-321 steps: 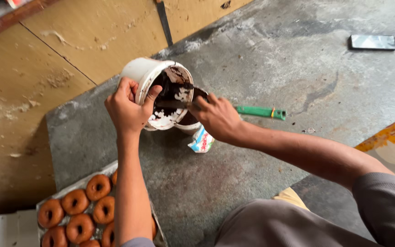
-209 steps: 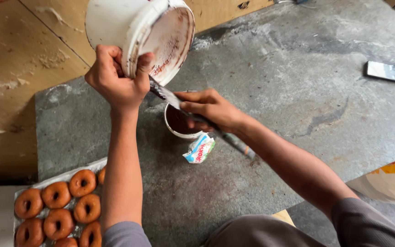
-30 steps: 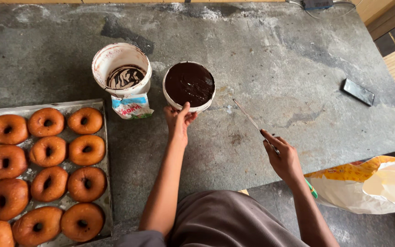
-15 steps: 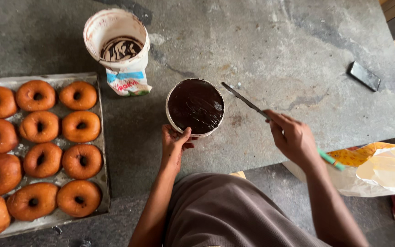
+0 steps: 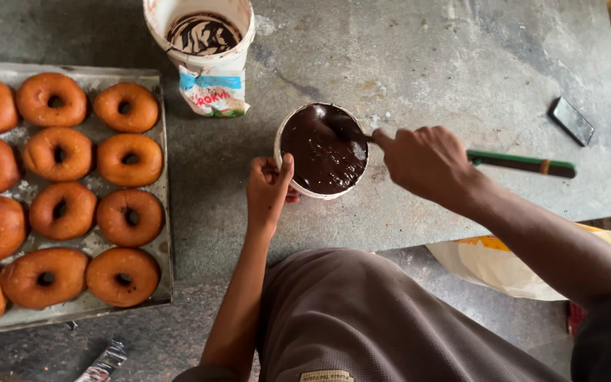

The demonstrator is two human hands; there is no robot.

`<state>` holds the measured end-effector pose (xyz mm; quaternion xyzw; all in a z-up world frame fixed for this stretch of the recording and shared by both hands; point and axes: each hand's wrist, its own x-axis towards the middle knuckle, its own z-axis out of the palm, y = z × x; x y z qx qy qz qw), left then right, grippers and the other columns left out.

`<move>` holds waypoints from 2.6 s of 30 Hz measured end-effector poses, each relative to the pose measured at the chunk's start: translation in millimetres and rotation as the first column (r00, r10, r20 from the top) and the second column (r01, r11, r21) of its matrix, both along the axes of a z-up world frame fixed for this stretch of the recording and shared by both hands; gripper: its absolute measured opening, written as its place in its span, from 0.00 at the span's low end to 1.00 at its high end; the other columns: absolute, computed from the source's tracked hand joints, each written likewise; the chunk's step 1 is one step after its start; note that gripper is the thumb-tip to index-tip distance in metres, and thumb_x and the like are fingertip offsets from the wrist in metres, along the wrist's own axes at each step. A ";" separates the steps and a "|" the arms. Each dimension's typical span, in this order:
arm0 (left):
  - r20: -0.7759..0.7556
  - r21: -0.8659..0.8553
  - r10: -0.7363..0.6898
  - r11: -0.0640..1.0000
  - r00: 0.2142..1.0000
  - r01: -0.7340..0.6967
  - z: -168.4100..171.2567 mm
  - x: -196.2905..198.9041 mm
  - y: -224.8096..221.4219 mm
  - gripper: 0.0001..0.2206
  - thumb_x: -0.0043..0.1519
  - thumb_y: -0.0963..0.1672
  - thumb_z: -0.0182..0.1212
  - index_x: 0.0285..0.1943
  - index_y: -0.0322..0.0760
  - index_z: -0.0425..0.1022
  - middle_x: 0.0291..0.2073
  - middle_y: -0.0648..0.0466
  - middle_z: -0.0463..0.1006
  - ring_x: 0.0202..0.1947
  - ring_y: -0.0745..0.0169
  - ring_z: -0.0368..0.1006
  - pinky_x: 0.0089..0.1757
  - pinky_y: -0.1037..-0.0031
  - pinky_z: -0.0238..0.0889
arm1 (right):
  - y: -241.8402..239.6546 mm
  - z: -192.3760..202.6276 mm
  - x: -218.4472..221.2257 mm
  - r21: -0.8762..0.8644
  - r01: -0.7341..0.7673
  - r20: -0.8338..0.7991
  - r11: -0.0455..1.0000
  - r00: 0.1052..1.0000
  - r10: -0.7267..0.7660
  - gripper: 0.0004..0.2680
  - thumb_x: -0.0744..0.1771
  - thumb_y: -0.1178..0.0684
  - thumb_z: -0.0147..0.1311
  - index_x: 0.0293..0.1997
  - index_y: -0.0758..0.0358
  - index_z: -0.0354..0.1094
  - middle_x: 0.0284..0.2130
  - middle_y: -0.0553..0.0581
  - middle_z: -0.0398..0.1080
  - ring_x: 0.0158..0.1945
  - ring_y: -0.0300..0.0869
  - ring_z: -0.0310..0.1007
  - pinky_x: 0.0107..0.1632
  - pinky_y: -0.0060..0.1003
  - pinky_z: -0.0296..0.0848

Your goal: The person prepares chocolate glaze by scraping chocolate from a larger bucket into smaller containers using a palette knife, and then stirring and transferring the chocolate between containers.

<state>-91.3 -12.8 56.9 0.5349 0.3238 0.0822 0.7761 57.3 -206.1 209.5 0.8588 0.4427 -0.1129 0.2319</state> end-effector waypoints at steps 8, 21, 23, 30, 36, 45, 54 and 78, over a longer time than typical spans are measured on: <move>-0.002 0.081 0.011 0.997 1.000 -0.011 -5.2 15.9 8.0 0.31 0.57 0.64 0.57 0.41 0.35 0.65 0.22 0.55 0.73 0.17 0.71 0.73 0.20 0.78 0.70 | 12.3 -33.1 1.2 0.157 0.334 -0.591 0.929 0.786 -0.183 0.11 0.69 0.50 0.48 0.55 0.53 0.76 0.14 0.49 0.69 0.12 0.30 0.60 0.16 0.30 0.60; 0.101 -0.008 -0.001 1.000 0.995 0.001 -21.2 20.9 7.3 0.23 0.66 0.58 0.53 0.41 0.36 0.62 0.21 0.58 0.68 0.15 0.74 0.65 0.18 0.78 0.62 | -34.9 -0.8 21.2 0.141 0.720 -0.828 0.680 0.462 -0.317 0.13 0.67 0.52 0.55 0.58 0.60 0.73 0.14 0.54 0.71 0.10 0.33 0.59 0.12 0.31 0.57; 0.112 -0.015 0.005 1.000 0.994 -0.003 -21.3 20.5 5.6 0.22 0.67 0.57 0.53 0.41 0.36 0.62 0.20 0.58 0.67 0.14 0.74 0.64 0.18 0.78 0.61 | -47.8 11.0 24.7 0.226 0.670 -0.800 0.707 0.542 -0.259 0.14 0.67 0.53 0.55 0.59 0.61 0.73 0.14 0.54 0.72 0.11 0.33 0.59 0.13 0.30 0.58; 0.124 -0.022 0.055 0.998 0.991 -0.053 -15.6 20.6 1.7 0.21 0.67 0.56 0.56 0.40 0.37 0.62 0.18 0.59 0.66 0.14 0.76 0.62 0.18 0.80 0.59 | -52.0 81.7 16.0 0.605 0.269 -0.433 0.749 0.901 0.027 0.11 0.70 0.52 0.53 0.58 0.64 0.72 0.22 0.53 0.74 0.17 0.31 0.69 0.15 0.26 0.63; 0.133 0.008 0.101 0.995 0.986 -0.103 -13.0 21.3 -1.9 0.23 0.63 0.59 0.58 0.39 0.39 0.63 0.19 0.61 0.66 0.13 0.77 0.64 0.16 0.83 0.59 | -23.2 109.0 -6.2 0.068 0.153 0.053 0.986 0.986 -0.157 0.10 0.73 0.48 0.47 0.48 0.53 0.79 0.23 0.47 0.74 0.13 0.33 0.62 0.18 0.29 0.61; 0.137 0.076 0.123 0.988 0.983 -0.134 -0.6 18.4 -3.3 0.23 0.64 0.60 0.58 0.36 0.40 0.63 0.19 0.63 0.65 0.15 0.79 0.64 0.16 0.84 0.59 | 39.8 31.6 11.2 -0.099 -0.434 0.301 0.896 0.845 0.443 0.13 0.65 0.55 0.53 0.56 0.54 0.73 0.29 0.52 0.75 0.27 0.36 0.72 0.25 0.29 0.72; 0.079 0.074 0.177 0.980 0.981 -0.183 -5.1 22.4 -4.3 0.23 0.64 0.58 0.59 0.33 0.39 0.63 0.18 0.62 0.66 0.14 0.78 0.63 0.15 0.82 0.58 | 56.5 -6.8 32.4 -0.238 -0.270 -0.088 0.933 0.963 0.256 0.05 0.67 0.61 0.51 0.43 0.64 0.73 0.19 0.57 0.74 0.21 0.42 0.76 0.22 0.39 0.74; 0.106 0.051 0.161 0.985 0.981 -0.167 -9.7 20.3 -9.9 0.23 0.66 0.59 0.54 0.36 0.38 0.63 0.18 0.63 0.63 0.14 0.79 0.59 0.17 0.81 0.54 | -5.5 27.0 44.8 -0.017 0.669 -0.833 0.744 0.402 -0.380 0.11 0.68 0.52 0.53 0.55 0.54 0.76 0.13 0.51 0.69 0.11 0.33 0.56 0.14 0.30 0.55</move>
